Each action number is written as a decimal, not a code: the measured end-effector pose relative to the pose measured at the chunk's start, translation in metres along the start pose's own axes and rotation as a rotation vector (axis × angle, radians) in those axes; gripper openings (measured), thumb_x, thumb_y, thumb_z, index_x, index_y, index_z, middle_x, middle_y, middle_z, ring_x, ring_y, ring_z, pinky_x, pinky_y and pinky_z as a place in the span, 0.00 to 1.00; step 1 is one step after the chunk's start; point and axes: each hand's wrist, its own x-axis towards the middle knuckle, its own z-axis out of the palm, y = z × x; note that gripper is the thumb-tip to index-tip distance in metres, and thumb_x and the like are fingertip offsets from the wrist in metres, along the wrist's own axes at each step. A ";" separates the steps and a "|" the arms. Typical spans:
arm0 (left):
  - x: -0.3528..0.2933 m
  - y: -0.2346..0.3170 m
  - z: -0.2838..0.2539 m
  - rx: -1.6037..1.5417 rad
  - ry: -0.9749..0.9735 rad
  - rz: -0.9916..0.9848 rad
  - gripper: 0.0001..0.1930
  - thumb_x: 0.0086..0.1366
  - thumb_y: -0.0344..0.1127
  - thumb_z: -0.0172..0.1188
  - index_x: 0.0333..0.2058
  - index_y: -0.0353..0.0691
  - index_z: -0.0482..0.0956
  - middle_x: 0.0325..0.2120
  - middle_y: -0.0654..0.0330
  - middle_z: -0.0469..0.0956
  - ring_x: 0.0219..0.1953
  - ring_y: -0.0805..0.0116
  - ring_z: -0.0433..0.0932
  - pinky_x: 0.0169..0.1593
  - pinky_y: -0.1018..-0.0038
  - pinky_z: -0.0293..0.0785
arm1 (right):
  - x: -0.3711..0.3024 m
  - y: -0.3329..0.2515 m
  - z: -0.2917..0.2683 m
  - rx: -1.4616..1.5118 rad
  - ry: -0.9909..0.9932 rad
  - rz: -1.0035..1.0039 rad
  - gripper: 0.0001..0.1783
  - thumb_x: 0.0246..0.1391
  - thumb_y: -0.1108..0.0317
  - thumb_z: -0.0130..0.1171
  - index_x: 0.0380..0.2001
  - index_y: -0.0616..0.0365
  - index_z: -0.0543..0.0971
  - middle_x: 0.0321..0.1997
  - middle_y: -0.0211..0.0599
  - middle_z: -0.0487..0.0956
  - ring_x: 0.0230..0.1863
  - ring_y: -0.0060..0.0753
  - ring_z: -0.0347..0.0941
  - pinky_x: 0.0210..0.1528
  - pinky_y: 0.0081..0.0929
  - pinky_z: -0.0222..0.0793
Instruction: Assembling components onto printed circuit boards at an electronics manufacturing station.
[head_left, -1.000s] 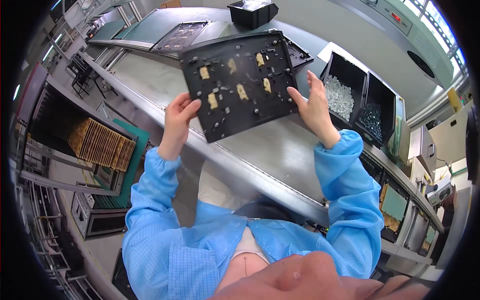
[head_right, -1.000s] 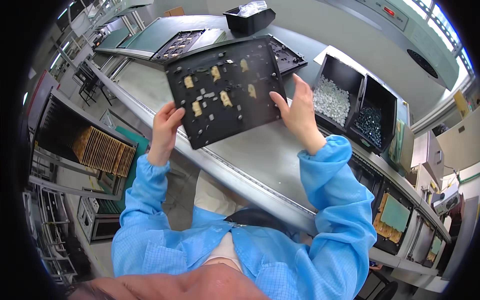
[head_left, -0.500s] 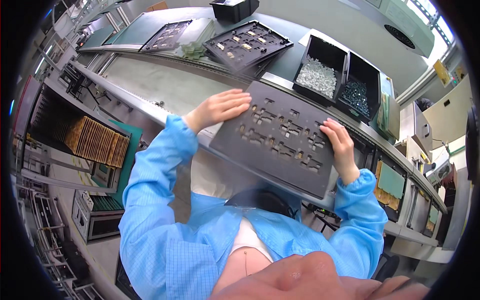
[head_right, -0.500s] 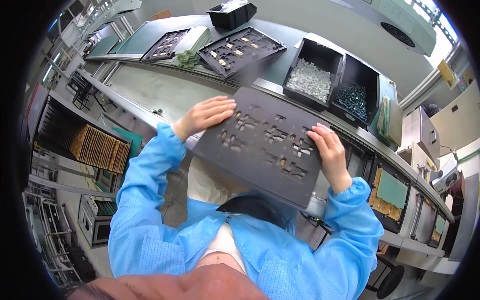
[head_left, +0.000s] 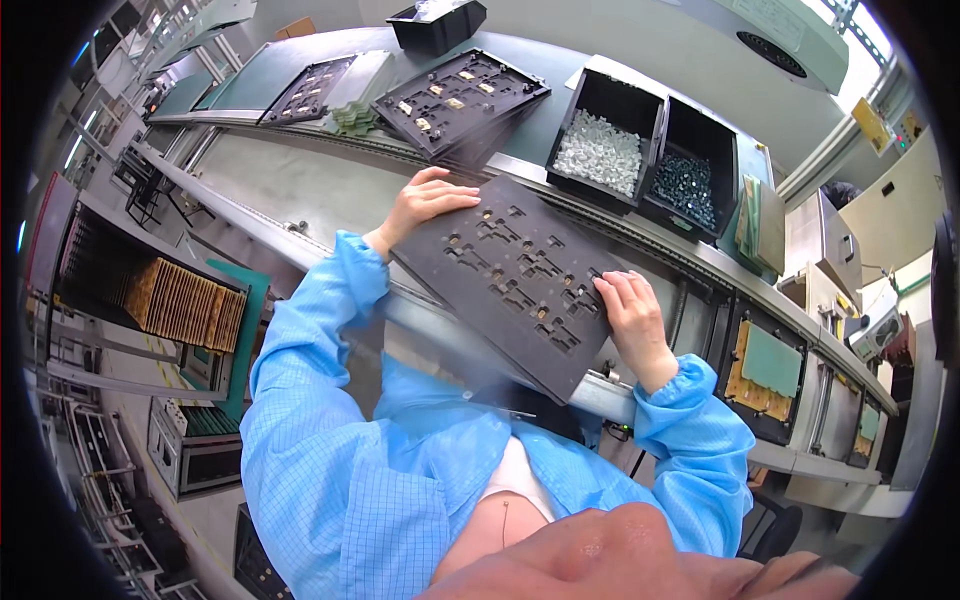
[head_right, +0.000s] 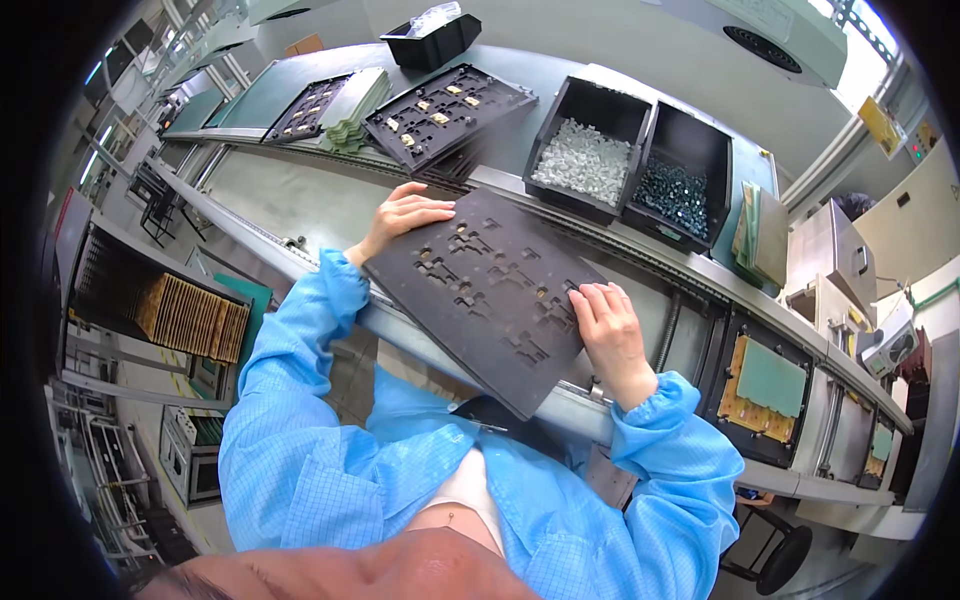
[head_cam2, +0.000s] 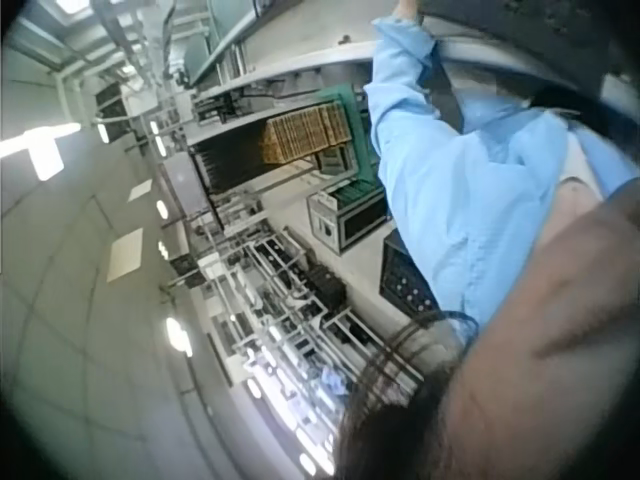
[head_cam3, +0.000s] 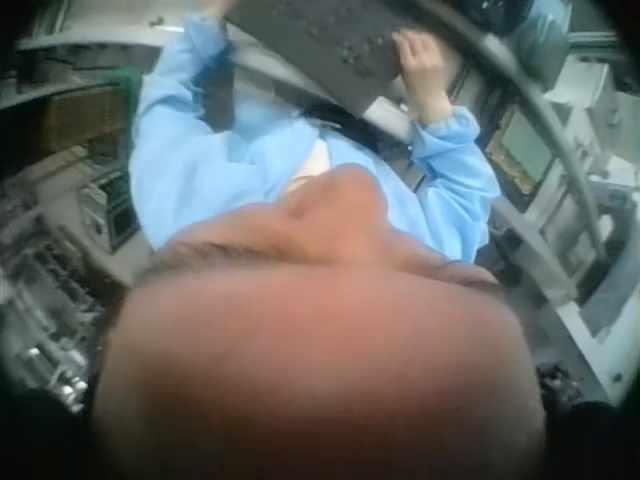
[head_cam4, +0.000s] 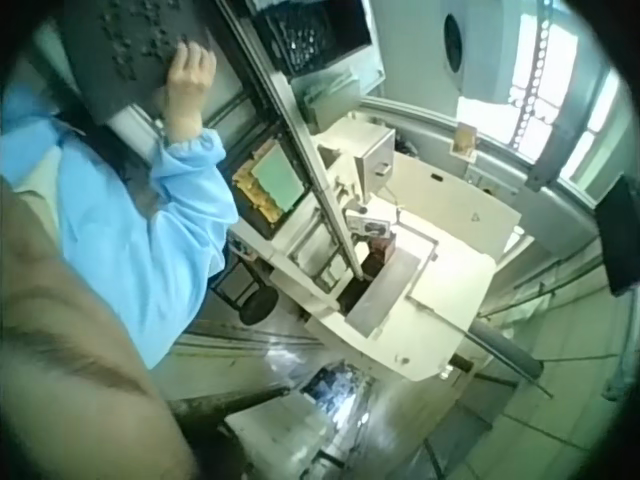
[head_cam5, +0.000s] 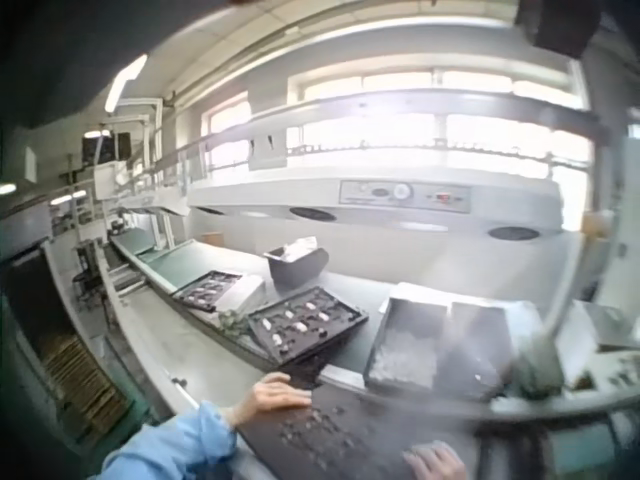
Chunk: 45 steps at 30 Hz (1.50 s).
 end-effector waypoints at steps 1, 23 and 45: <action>0.004 0.007 -0.007 -0.087 -0.001 -0.086 0.14 0.63 0.34 0.58 0.47 0.42 0.82 0.48 0.60 0.83 0.49 0.67 0.82 0.62 0.65 0.67 | -0.001 0.000 -0.009 0.000 -0.005 0.016 0.20 0.46 0.78 0.57 0.46 0.63 0.77 0.48 0.44 0.78 0.52 0.48 0.75 0.60 0.43 0.70; -0.020 0.022 0.030 -1.346 -0.396 -1.055 0.20 0.59 0.35 0.67 0.48 0.32 0.77 0.34 0.66 0.81 0.33 0.82 0.73 0.38 0.82 0.65 | -0.041 0.007 0.015 1.376 -0.160 1.192 0.23 0.54 0.68 0.70 0.49 0.68 0.76 0.46 0.39 0.81 0.44 0.26 0.78 0.51 0.25 0.76; -0.164 0.042 -0.193 1.065 0.355 -0.789 0.14 0.57 0.29 0.64 0.44 0.42 0.79 0.42 0.57 0.76 0.46 0.54 0.74 0.50 0.61 0.72 | -0.078 0.046 0.013 0.845 -0.059 1.016 0.34 0.65 0.53 0.59 0.68 0.54 0.63 0.49 0.26 0.76 0.43 0.20 0.70 0.44 0.19 0.66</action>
